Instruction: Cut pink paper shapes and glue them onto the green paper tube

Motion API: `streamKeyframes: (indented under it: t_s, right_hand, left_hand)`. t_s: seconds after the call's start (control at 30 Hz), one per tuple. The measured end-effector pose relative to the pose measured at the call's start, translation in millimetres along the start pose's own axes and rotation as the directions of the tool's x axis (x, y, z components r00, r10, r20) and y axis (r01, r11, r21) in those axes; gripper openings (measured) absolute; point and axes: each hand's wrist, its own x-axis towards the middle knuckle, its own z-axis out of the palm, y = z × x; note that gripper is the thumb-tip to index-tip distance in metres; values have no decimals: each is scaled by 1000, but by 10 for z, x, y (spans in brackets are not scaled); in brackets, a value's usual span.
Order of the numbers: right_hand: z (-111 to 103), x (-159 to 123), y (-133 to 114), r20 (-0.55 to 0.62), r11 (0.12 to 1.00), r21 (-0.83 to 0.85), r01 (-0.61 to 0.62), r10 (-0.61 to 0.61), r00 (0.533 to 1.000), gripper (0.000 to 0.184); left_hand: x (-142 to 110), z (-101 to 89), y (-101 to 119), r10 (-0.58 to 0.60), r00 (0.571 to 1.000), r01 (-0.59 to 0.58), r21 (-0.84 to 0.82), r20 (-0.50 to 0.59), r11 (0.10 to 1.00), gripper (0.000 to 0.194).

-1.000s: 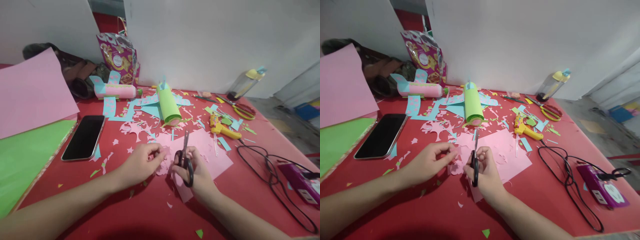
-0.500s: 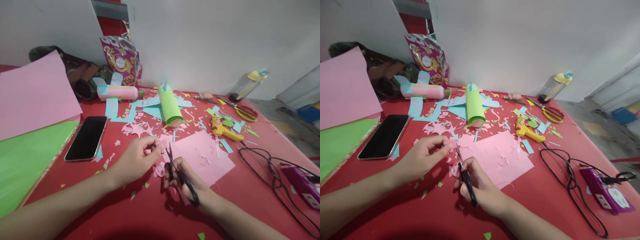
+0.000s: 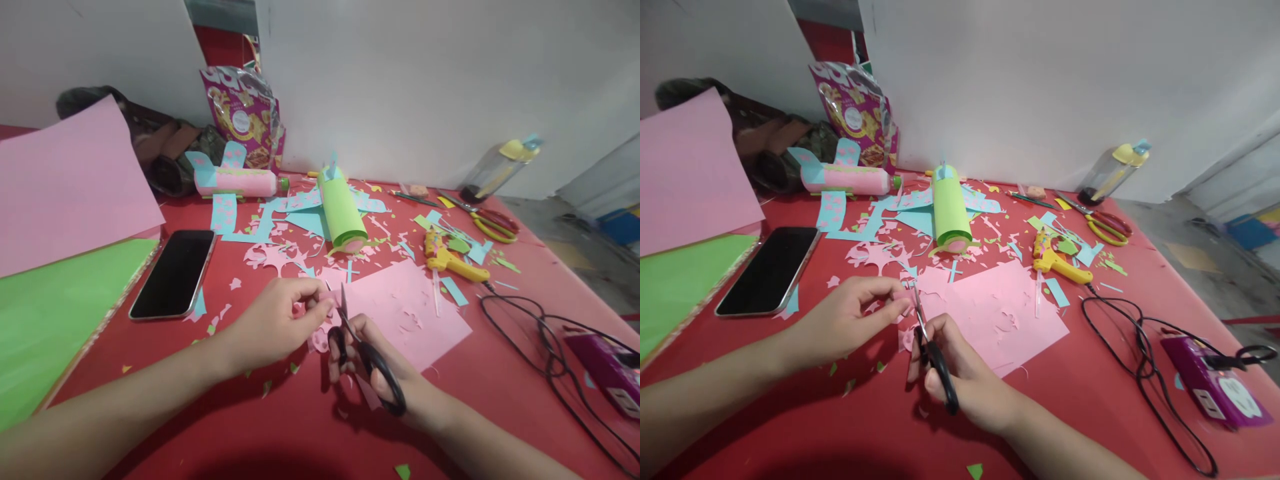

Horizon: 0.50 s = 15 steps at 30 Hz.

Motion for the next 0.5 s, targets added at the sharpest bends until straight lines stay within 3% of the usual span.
streamKeyframes:
  t_s: [0.5]
  right_hand:
    - [-22,7,4,38,1000,2,9,-9,999,45]
  left_hand:
    - [-11,-22,-10,-7,999,8,-29,34,1000,27]
